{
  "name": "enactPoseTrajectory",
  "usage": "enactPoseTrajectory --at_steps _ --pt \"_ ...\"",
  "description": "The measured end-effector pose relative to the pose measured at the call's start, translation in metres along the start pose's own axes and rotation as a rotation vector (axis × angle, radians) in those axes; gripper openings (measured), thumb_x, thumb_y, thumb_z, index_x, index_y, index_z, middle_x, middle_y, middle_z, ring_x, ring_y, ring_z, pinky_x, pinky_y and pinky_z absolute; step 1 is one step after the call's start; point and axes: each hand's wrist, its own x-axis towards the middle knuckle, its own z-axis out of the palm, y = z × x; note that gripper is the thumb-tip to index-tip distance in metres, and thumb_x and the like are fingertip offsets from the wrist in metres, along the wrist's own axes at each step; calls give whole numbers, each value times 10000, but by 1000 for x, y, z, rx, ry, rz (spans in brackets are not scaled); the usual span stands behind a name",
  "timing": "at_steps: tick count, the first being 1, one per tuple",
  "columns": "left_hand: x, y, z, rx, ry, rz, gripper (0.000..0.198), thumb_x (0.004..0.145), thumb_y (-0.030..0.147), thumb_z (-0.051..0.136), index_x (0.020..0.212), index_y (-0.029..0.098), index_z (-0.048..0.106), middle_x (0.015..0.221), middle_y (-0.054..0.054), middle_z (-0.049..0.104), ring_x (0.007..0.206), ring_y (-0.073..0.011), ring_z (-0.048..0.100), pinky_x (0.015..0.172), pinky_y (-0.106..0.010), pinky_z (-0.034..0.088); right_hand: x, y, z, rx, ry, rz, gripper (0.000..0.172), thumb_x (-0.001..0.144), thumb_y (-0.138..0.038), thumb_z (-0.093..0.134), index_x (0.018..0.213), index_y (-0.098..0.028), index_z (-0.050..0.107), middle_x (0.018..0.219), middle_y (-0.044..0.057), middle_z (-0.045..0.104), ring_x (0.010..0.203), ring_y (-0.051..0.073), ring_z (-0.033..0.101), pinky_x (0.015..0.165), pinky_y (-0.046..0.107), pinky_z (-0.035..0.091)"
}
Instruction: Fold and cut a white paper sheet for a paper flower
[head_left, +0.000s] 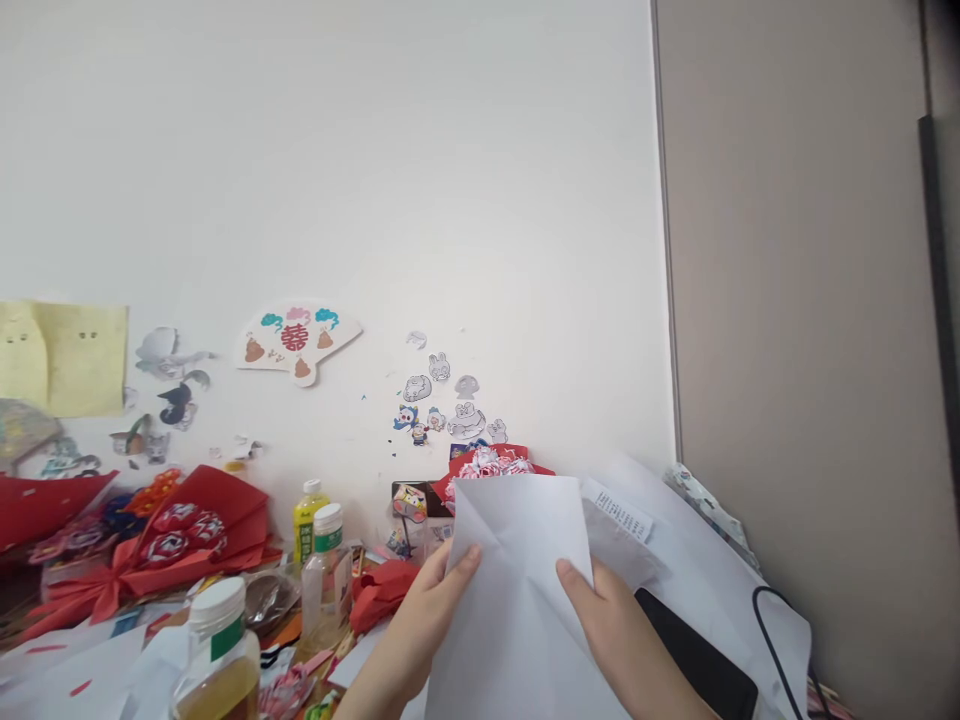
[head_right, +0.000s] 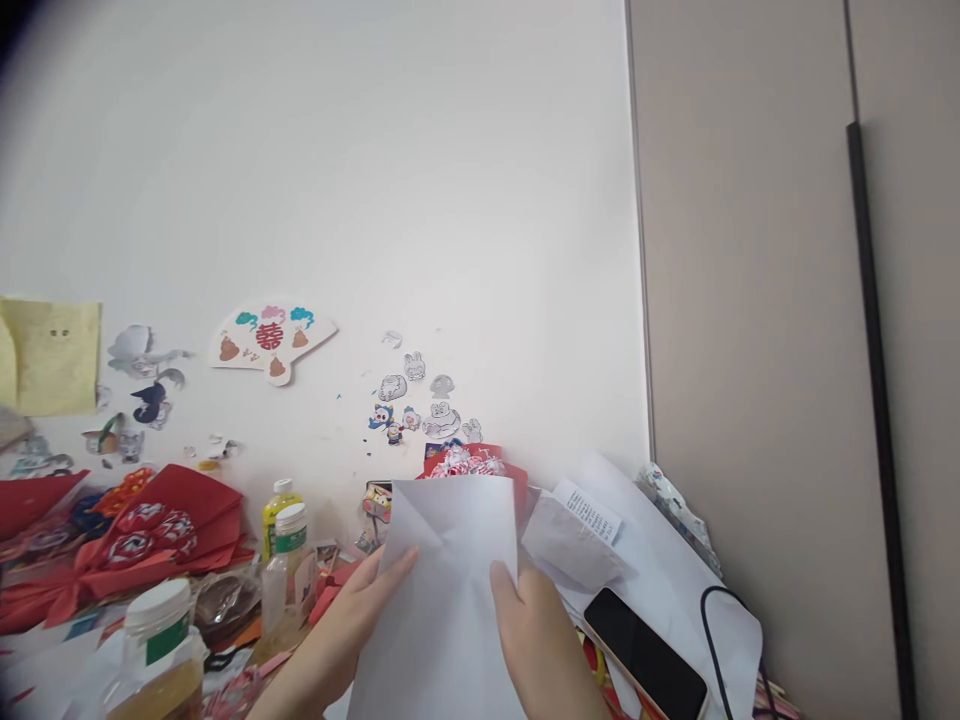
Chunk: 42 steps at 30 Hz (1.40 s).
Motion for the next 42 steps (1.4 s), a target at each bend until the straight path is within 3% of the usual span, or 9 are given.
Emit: enactPoseTrajectory --at_steps 7,16,18,22,25,29,35,39,42 --pt "8 4 -12 -80 7 -64 592 795 357 651 1281 123 406 879 -122 751 809 -282 710 674 -353 561 2 0 -16 323 -35 175 591 715 -544 575 1127 -121 607 1052 130 687 1005 317 606 850 410 470" --pt "7 6 -20 -20 -6 -74 583 784 398 640 1258 121 442 964 -154 732 859 -301 700 723 -385 560 1 -3 -29 354 -184 228 550 762 -537 575 1137 -135 592 1065 118 684 946 280 637 802 366 492" --pt "9 4 -19 51 48 -52 567 780 411 639 1241 132 461 986 -156 727 859 -305 697 697 -386 558 5 1 -26 193 -151 152 458 813 -483 516 1079 -125 622 1038 130 690 932 284 638 787 367 489" --pt "12 -2 -9 199 108 84 487 775 446 624 1146 138 562 1003 -136 724 931 -309 668 740 -374 531 11 -1 -10 -541 -1 -24 367 904 -257 339 887 -97 669 871 169 707 864 307 651 746 377 463" --pt "11 -7 3 281 73 216 475 749 500 620 1063 144 633 1039 -108 715 1008 -310 629 834 -362 495 8 -9 7 -856 68 -3 398 920 -143 266 1006 -100 653 843 154 715 804 281 678 672 329 471" --pt "9 -14 18 347 -14 368 412 740 500 627 975 168 690 1083 -78 704 1093 -292 573 941 -324 430 -2 -9 29 -895 135 -87 469 901 -123 287 1352 -52 396 1172 175 630 987 242 647 724 272 508" --pt "4 -21 34 313 -65 449 397 819 488 526 1017 177 675 1136 -75 684 1104 -255 568 973 -311 412 -10 6 44 -876 126 -296 591 850 -149 338 1413 4 242 1454 167 305 1289 282 377 964 365 432" --pt "-4 -12 29 261 66 339 412 814 471 542 1066 162 648 1114 -91 687 1020 -258 616 895 -314 465 -7 -4 24 -745 51 -142 678 797 -52 331 1451 -149 180 1260 149 570 1083 280 586 817 377 494" --pt "-8 2 18 170 224 174 397 841 414 532 1148 167 586 1053 -102 706 844 -246 679 657 -287 528 -4 -11 1 -576 -43 -19 598 744 -79 440 1332 -182 433 1001 111 702 920 276 653 769 353 482"
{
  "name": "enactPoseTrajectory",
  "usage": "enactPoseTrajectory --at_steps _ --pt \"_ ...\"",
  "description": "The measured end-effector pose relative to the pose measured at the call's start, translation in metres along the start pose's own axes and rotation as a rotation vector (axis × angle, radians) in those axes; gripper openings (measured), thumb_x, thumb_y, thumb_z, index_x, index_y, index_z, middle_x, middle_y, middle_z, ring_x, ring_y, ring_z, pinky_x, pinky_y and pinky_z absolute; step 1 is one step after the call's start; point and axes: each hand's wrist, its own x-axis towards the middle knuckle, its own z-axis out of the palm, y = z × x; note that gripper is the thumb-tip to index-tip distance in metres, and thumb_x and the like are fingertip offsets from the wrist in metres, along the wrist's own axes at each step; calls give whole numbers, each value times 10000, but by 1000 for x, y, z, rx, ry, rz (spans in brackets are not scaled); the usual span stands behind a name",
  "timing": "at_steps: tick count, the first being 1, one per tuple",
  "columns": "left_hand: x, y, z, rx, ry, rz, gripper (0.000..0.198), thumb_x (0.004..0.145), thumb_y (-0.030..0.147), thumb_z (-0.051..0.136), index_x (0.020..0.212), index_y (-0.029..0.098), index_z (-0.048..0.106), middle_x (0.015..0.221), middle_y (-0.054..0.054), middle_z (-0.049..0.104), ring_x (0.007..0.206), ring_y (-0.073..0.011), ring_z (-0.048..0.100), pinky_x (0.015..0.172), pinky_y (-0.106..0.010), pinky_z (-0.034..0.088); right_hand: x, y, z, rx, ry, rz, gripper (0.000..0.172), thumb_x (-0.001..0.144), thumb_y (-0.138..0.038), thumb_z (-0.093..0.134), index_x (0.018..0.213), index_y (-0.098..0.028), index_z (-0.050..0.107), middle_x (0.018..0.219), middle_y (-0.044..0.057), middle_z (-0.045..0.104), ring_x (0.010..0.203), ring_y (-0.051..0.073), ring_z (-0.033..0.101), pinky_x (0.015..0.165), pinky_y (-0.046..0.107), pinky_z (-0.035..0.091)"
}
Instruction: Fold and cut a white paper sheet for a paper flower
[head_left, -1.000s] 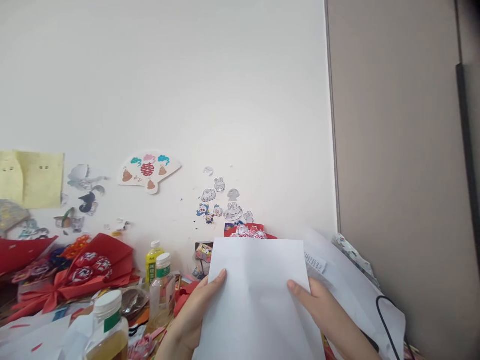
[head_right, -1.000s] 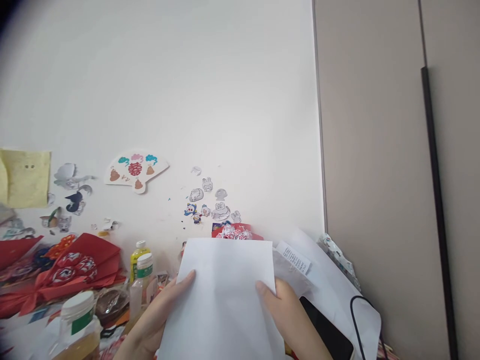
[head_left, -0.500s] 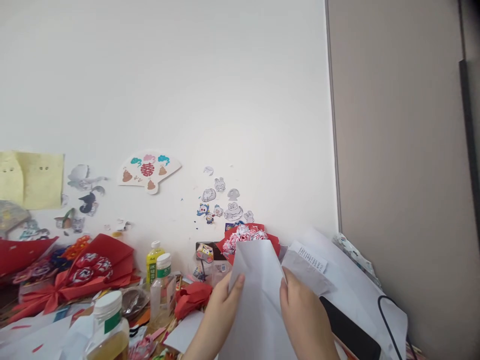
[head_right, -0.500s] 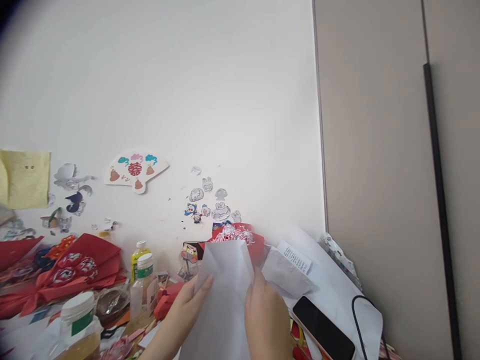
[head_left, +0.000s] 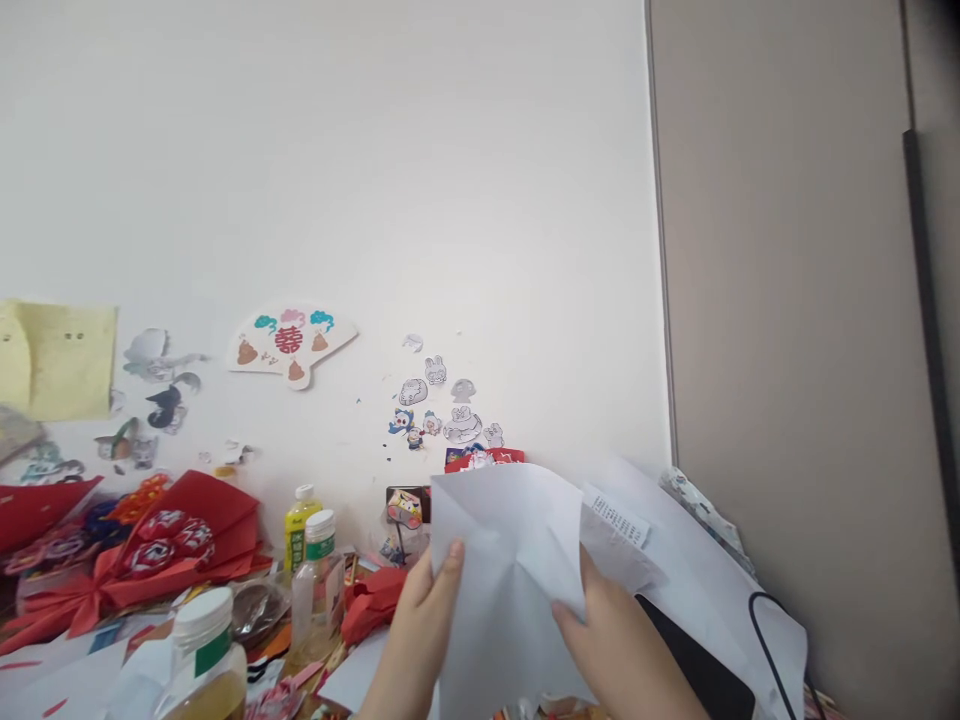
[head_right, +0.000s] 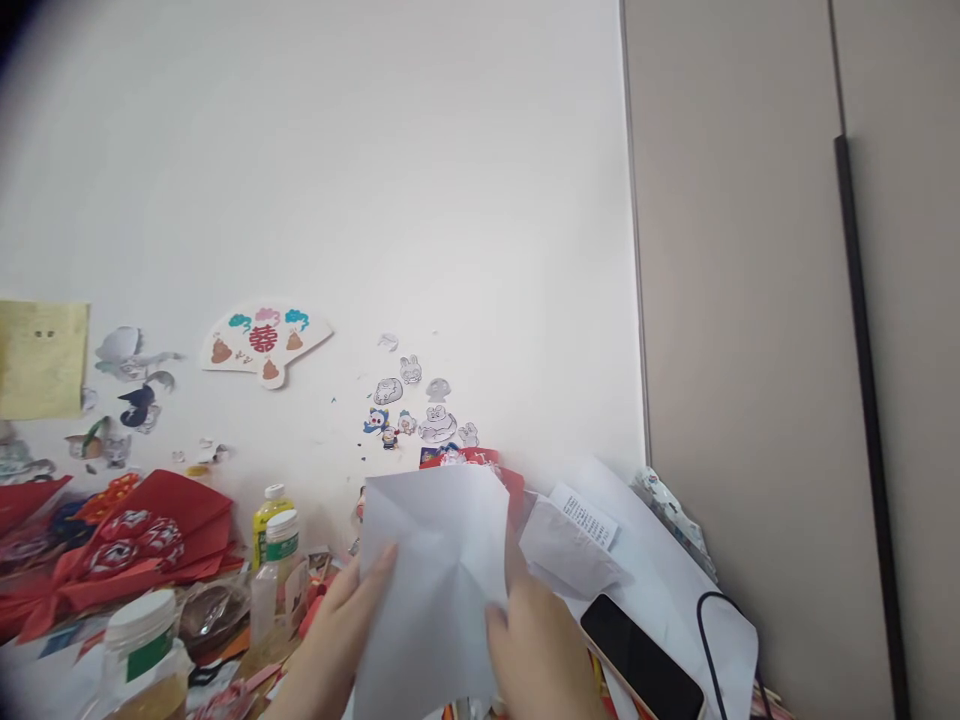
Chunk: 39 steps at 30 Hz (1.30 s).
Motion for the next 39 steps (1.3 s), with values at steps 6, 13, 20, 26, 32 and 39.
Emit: enactPoseTrajectory --at_steps 6,13,20,26,32,39 --pt "-9 25 -15 -141 60 -199 344 843 294 566 1160 163 561 792 -87 745 548 -214 673 446 -267 488 5 13 -27 426 -51 129 441 661 -197 537 1091 -117 600 974 89 711 911 249 651 769 301 479" --pt "-14 27 -12 -177 86 -182 339 852 307 560 1167 182 574 927 -82 740 695 -217 697 508 -256 513 15 13 -18 102 150 118 264 778 -284 490 959 -166 642 879 79 717 829 270 652 696 329 481" --pt "-9 19 -15 -211 127 -136 435 838 428 557 1229 243 518 1143 -66 668 916 -223 659 498 -207 478 2 -3 7 -147 123 -175 599 793 -70 377 1376 -207 372 1192 88 621 1023 242 611 774 297 471" --pt "-4 22 -31 -304 176 -192 450 824 388 569 1244 253 483 1097 -92 677 823 -234 680 583 -267 512 8 11 -1 26 60 -101 585 803 -112 401 1381 -195 363 1064 84 686 961 246 642 739 292 486" --pt "-1 14 -24 -140 138 -80 494 819 466 547 1215 174 515 1137 -134 655 860 -252 657 569 -264 488 0 1 3 -59 167 -223 593 842 -81 282 1408 -253 323 1296 67 545 1125 210 560 847 301 482" --pt "7 12 -30 107 18 77 590 683 410 684 1180 152 497 1173 -162 634 1047 -331 591 804 -377 484 -8 -8 4 19 121 -226 583 872 -118 265 1442 -232 227 1294 75 554 1150 222 544 863 302 485"
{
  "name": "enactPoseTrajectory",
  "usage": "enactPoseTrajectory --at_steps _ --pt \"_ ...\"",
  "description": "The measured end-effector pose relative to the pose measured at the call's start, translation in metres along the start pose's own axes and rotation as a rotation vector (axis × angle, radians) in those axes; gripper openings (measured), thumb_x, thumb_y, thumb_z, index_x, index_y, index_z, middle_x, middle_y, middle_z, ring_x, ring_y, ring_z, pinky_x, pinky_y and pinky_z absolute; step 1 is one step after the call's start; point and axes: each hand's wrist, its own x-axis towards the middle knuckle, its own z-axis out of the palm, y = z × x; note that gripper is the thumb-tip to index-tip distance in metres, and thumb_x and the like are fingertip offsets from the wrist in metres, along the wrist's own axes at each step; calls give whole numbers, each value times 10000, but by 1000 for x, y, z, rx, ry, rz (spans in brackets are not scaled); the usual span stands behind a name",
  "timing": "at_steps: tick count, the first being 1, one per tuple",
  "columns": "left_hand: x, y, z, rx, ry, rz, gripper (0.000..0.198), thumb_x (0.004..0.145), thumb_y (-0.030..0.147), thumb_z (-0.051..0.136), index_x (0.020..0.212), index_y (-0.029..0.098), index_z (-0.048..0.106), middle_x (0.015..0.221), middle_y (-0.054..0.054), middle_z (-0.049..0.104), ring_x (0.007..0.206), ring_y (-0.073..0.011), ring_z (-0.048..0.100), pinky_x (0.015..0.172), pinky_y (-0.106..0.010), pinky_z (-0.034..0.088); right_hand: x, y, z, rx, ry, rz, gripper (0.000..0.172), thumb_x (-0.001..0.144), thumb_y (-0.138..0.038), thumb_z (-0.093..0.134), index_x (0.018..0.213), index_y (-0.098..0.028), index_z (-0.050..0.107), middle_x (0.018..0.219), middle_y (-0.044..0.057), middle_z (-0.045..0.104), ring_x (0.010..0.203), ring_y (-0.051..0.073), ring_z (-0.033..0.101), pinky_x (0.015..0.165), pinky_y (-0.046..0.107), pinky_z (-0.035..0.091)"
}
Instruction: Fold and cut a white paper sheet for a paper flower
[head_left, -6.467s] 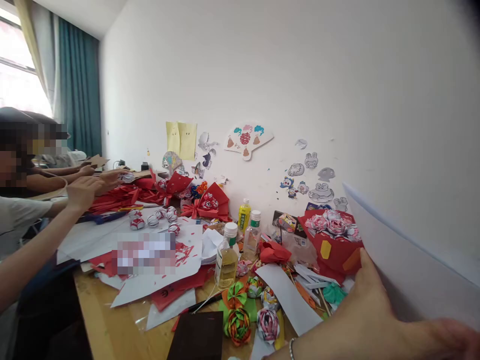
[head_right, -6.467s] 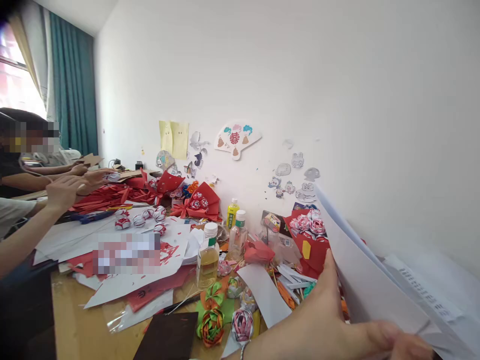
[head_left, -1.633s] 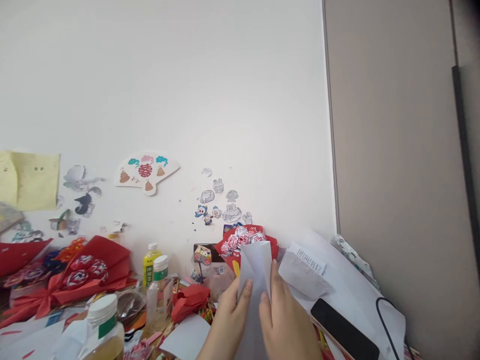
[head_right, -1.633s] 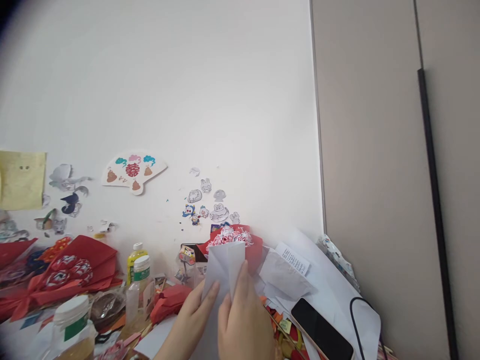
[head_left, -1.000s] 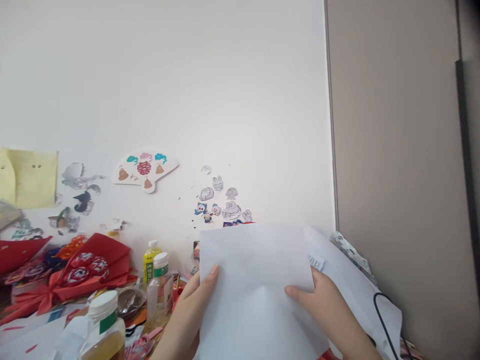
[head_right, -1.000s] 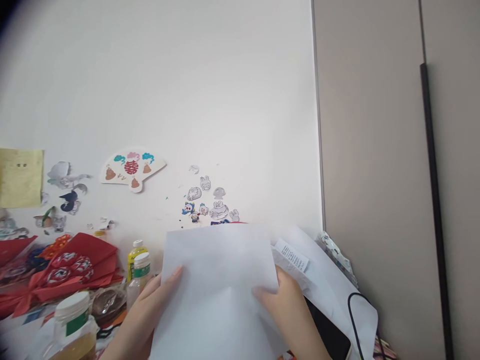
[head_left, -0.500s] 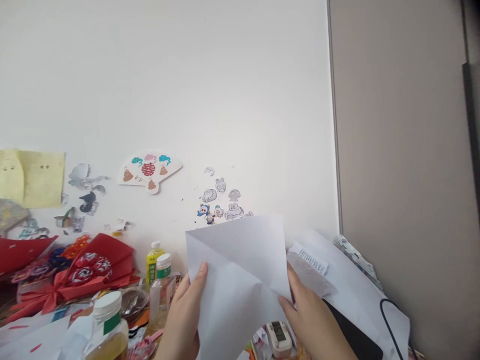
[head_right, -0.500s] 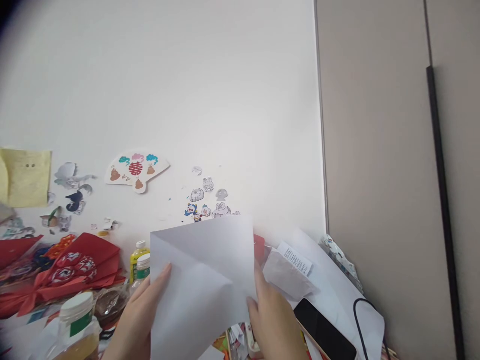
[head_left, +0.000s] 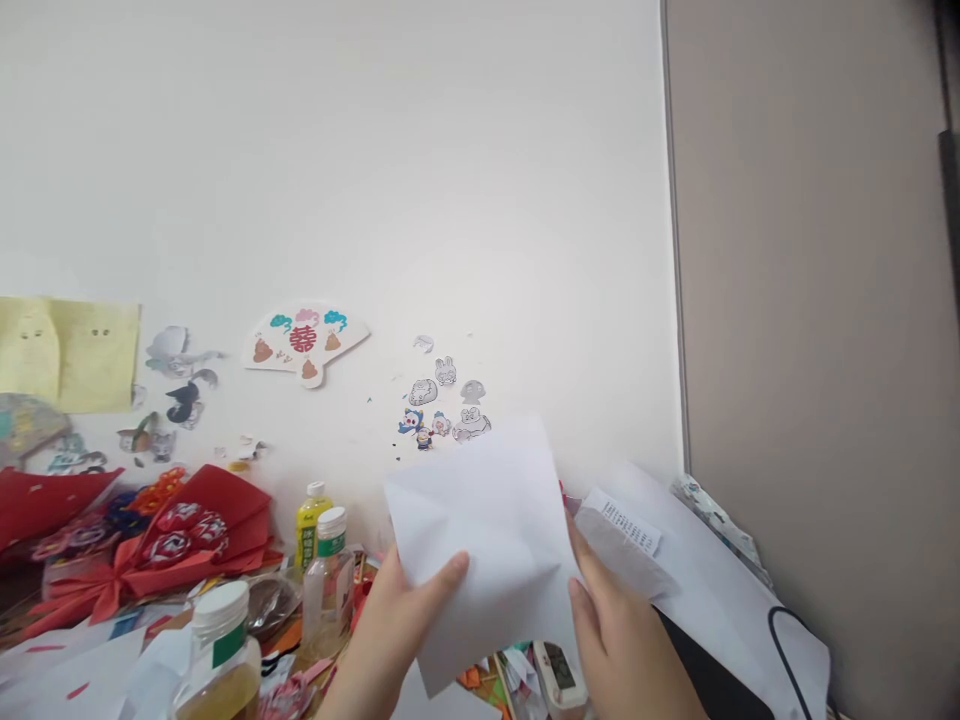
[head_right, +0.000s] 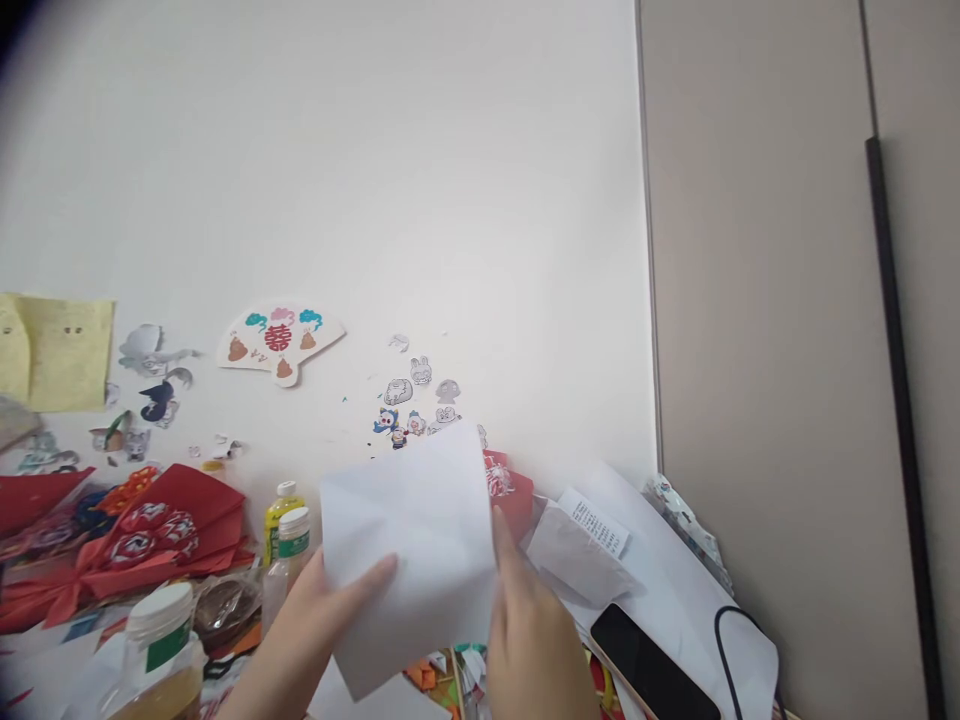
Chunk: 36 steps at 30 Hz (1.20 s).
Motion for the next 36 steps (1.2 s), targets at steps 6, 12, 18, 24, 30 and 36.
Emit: enactPoseTrajectory --at_steps 6,12,18,24,30,36 --pt "-2 5 -9 227 -91 65 558 582 261 725 1104 164 554 1028 -115 702 1018 -340 610 858 -379 474 -2 7 -28 261 28 99 511 875 -259 335 1369 -155 409 1267 93 578 1232 236 465 924 318 453" --pt "0 4 0 282 -13 151 389 596 177 636 982 170 591 1022 -94 699 1004 -332 607 869 -404 468 -9 5 -42 374 -131 39 508 861 -289 378 1352 -168 434 1325 75 527 1215 220 484 937 296 450" --pt "-2 -5 12 176 -111 193 284 695 249 574 959 150 597 1126 -127 660 1040 -324 589 891 -393 459 -6 4 -11 -6 13 -61 567 838 -160 333 1405 -178 338 1297 106 545 1184 240 511 919 345 459" --pt "-5 -3 11 68 -159 105 342 694 262 596 1018 154 586 1060 -108 694 1049 -324 595 835 -372 490 2 25 -16 -4 28 257 578 872 -124 266 1445 -96 196 1252 152 578 1125 241 569 832 315 504" --pt "-14 3 11 -40 -162 47 378 644 319 655 981 151 623 974 -94 731 922 -313 654 746 -346 519 6 31 -28 53 19 270 545 846 -118 286 1385 -108 358 1343 115 499 1242 236 453 988 372 408" --pt "-17 8 17 -33 -54 19 269 707 337 625 909 162 655 1045 -95 719 1070 -307 602 857 -345 502 -2 8 1 -59 117 -16 641 830 -66 255 1452 -202 179 1492 5 259 1350 173 261 1044 341 361"
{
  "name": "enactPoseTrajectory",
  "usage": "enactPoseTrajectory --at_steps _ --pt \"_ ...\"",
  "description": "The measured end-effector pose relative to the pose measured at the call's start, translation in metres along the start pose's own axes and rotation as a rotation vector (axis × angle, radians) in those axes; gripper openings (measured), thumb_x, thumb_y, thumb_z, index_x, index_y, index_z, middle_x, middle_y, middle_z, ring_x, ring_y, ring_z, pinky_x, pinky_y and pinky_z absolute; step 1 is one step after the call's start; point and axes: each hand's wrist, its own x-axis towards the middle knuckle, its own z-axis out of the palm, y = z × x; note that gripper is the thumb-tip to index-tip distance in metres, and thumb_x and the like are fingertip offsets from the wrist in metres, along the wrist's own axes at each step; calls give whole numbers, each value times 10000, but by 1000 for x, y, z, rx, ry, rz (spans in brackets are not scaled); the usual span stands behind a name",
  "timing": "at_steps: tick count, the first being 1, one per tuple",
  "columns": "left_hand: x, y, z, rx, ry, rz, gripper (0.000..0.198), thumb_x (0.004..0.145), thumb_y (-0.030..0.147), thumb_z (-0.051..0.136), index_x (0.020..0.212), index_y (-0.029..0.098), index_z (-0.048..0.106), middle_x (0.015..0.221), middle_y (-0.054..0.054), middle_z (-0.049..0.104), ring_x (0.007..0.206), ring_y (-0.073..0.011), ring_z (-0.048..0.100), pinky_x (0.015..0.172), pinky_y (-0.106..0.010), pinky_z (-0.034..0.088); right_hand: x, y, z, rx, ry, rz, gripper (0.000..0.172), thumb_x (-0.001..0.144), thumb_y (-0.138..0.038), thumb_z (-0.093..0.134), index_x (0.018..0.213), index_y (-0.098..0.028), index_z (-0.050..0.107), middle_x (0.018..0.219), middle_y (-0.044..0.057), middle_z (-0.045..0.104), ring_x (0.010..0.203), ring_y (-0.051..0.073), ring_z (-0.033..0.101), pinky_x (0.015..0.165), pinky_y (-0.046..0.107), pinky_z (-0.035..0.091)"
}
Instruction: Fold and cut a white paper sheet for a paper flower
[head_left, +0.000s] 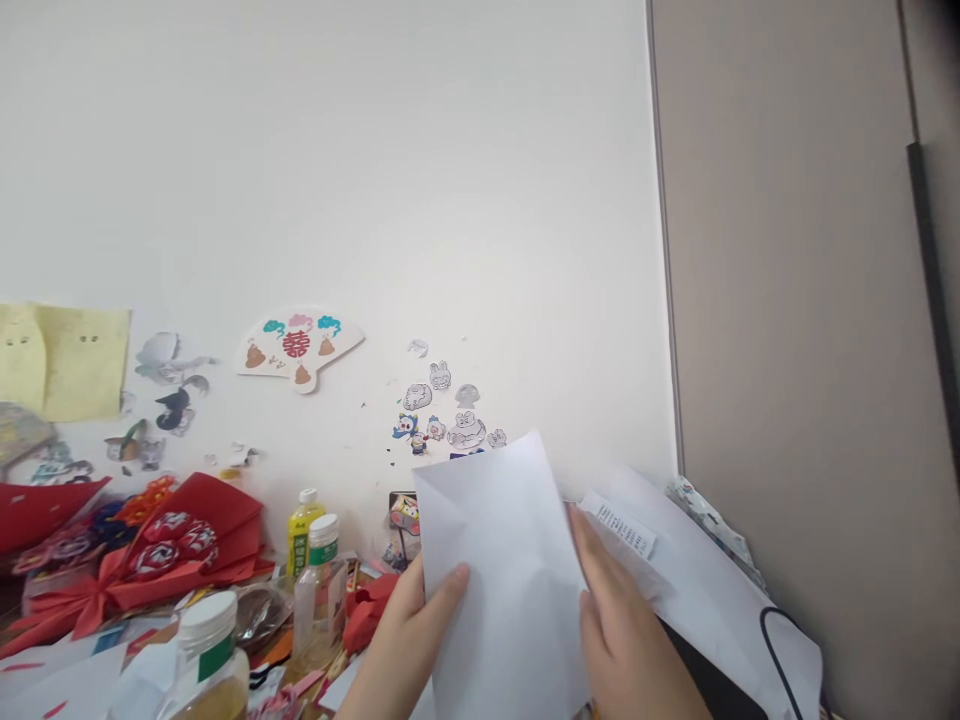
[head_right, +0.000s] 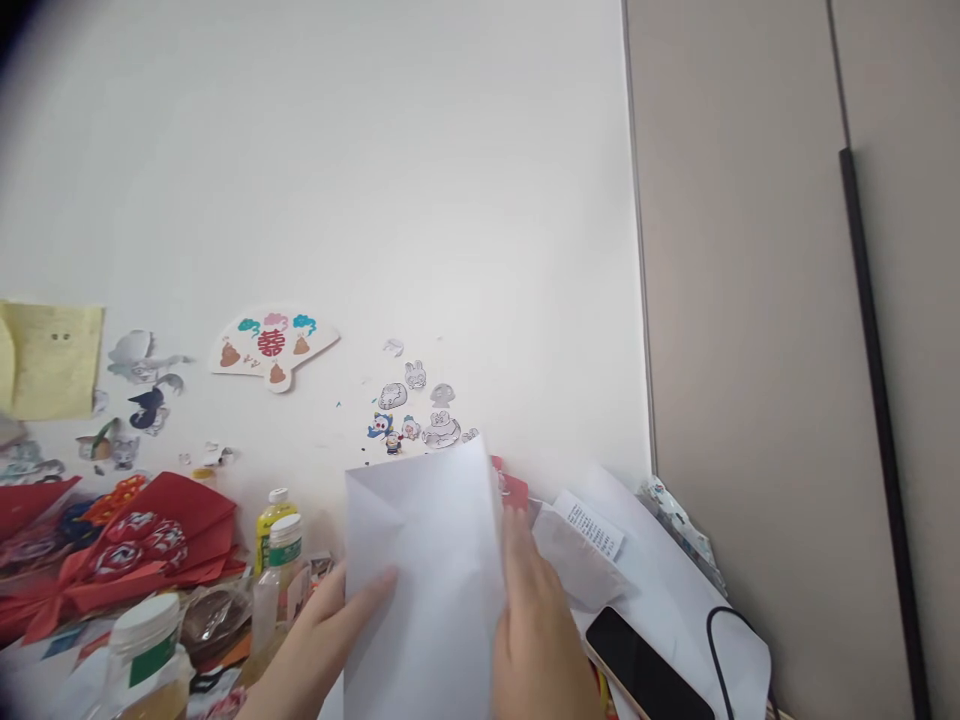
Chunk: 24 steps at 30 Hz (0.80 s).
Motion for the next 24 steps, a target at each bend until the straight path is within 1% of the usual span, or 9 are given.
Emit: enactPoseTrajectory --at_steps 4,8,11,14,16,19,20,21,24 --pt "-5 8 3 -14 22 71 284 693 381 660 909 200 695 1021 -74 731 1195 -319 508 945 -374 463 -10 -17 21 -147 72 -256 777 714 7 334 1440 -250 225 1507 8 210 1339 241 289 1023 422 378" --pt "-11 11 7 -28 42 120 293 697 411 658 919 225 706 1061 -65 717 1232 -298 476 991 -355 431 -16 -29 37 -312 160 -273 826 654 16 425 1423 -252 291 1473 82 296 1238 325 433 941 480 439" --pt "-11 6 10 -67 48 136 319 708 432 643 940 220 701 1057 -61 720 1193 -296 518 971 -361 456 -18 -35 48 -324 210 -328 770 663 -55 530 1390 -249 369 1454 108 329 1189 392 464 912 531 439" --pt "-5 0 11 -104 76 146 322 720 401 638 958 191 693 1060 -62 718 1150 -290 555 983 -369 445 -21 -37 53 -299 223 -363 742 660 -142 626 1359 -284 421 1441 90 354 1178 409 466 900 541 440" --pt "0 -3 9 -97 78 149 329 730 387 624 968 168 684 1087 -67 707 1141 -284 559 996 -367 430 -21 -35 50 -257 190 -360 713 643 -193 675 1317 -312 474 1428 82 378 1151 421 484 881 559 444" --pt "3 -3 4 -23 -2 162 327 743 410 609 944 164 687 1118 -71 691 1133 -288 556 985 -359 433 -15 -26 38 -32 104 -384 527 708 -278 649 1225 -331 566 1366 59 479 1112 374 530 891 526 450" --pt "1 -3 3 14 -42 153 337 744 432 607 937 169 690 1108 -71 695 1116 -293 565 969 -362 445 -13 -23 32 85 109 -339 476 756 -301 603 1231 -317 560 1345 57 506 1125 342 527 902 490 455" --pt "-1 -2 1 51 -98 136 359 747 458 603 948 173 689 1095 -71 700 1093 -298 576 948 -368 459 -9 -20 26 213 147 -227 465 789 -321 563 1252 -292 536 1340 62 511 1144 314 518 903 451 462" --pt "-11 -3 1 154 -293 63 444 751 534 585 1014 190 681 1059 -69 713 1005 -297 614 892 -376 488 -1 -17 13 625 165 195 538 766 -432 573 1250 -207 505 1268 106 566 1108 291 551 834 375 501"
